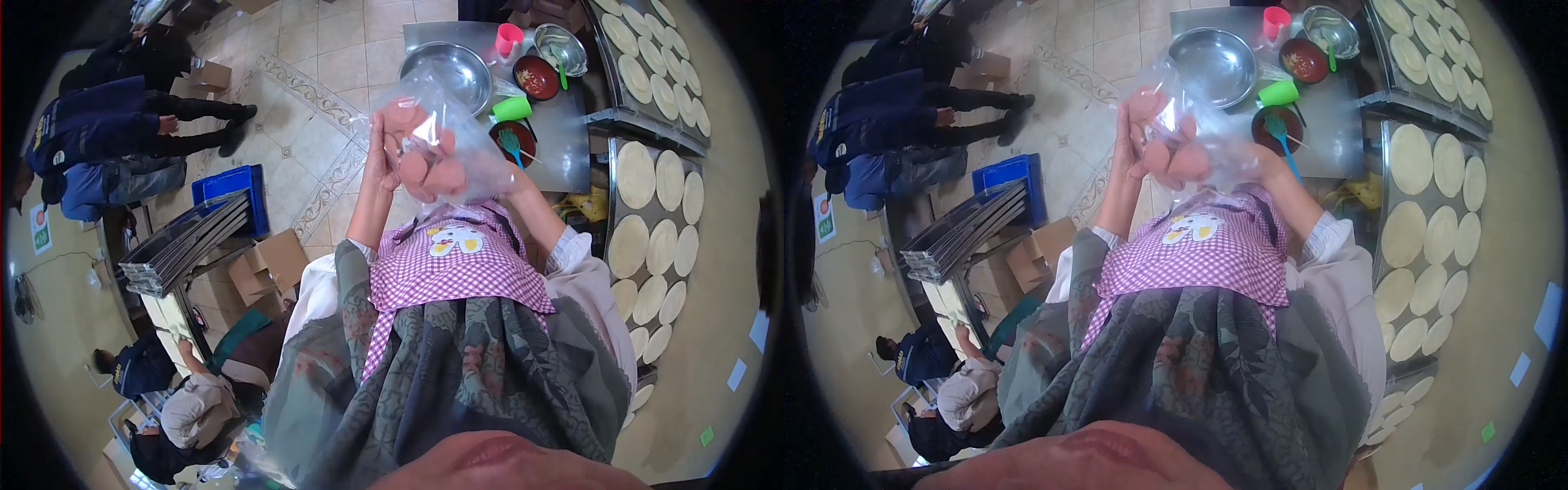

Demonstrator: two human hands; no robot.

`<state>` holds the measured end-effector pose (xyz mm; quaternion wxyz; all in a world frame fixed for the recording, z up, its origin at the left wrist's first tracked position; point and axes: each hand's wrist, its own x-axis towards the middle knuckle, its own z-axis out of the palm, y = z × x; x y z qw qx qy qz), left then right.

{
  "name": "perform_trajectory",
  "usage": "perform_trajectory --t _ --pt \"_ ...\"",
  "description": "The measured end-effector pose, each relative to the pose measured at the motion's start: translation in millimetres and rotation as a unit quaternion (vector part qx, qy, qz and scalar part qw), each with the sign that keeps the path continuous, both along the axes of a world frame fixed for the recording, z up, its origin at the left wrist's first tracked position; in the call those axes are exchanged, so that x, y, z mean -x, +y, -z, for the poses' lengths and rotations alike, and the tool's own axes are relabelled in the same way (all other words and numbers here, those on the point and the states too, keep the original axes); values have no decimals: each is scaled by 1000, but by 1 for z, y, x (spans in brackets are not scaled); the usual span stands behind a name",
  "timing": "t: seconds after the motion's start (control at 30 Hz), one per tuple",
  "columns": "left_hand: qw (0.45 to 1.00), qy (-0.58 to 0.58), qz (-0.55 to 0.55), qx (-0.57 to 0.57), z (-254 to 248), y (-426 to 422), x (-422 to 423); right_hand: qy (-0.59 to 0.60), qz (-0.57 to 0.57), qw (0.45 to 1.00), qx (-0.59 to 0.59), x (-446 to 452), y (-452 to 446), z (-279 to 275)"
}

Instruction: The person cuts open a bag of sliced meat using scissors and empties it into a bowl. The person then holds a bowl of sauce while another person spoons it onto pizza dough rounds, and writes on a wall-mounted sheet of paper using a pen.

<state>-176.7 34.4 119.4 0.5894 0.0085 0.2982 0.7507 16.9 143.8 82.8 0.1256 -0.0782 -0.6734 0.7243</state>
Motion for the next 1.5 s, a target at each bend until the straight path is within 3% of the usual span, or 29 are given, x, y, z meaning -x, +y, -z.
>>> perform_trajectory --t 0.03,0.07,0.1,0.2,0.33,0.37,0.47,0.5,0.6,0.73,0.83,0.93,1.13,1.43,1.5 --pt "1000 -10 -14 9 3 -2 4 -70 -31 964 255 -14 10 7" --pt "999 -21 -29 18 10 -4 11 -136 -60 858 492 -21 15 11" --pt "998 -32 -42 29 16 -8 18 -170 8 887 430 -21 8 -17" --pt "995 -38 -74 48 21 -20 31 -123 77 913 382 -50 4 -16" --pt "989 18 -123 82 14 -23 31 -127 -7 957 262 -76 10 -33" --pt "989 14 -119 82 14 -24 29 -200 -5 953 227 -74 10 -55" --pt "991 23 -98 86 12 -21 24 -226 -82 970 32 -72 25 -60" --pt "991 40 -87 88 10 -20 21 -212 -64 972 77 -70 23 -64" --pt "990 82 -75 84 9 -7 21 -257 -89 962 -17 -54 36 -82" --pt "984 101 -92 111 5 -5 15 -246 -92 965 -2 -61 55 -65" --pt "984 106 -98 106 -1 -7 11 -249 -90 964 15 -58 50 -87" --pt "976 181 -67 102 12 -11 13 -264 -100 959 -28 -52 47 -83" --pt "969 166 -111 145 2 -18 9 -230 -120 966 6 -43 47 -67" --pt "983 108 -68 136 26 -5 20 -231 -52 971 39 -16 39 -56" --pt "976 156 -56 140 32 2 33 -247 -49 968 9 -5 47 -46"
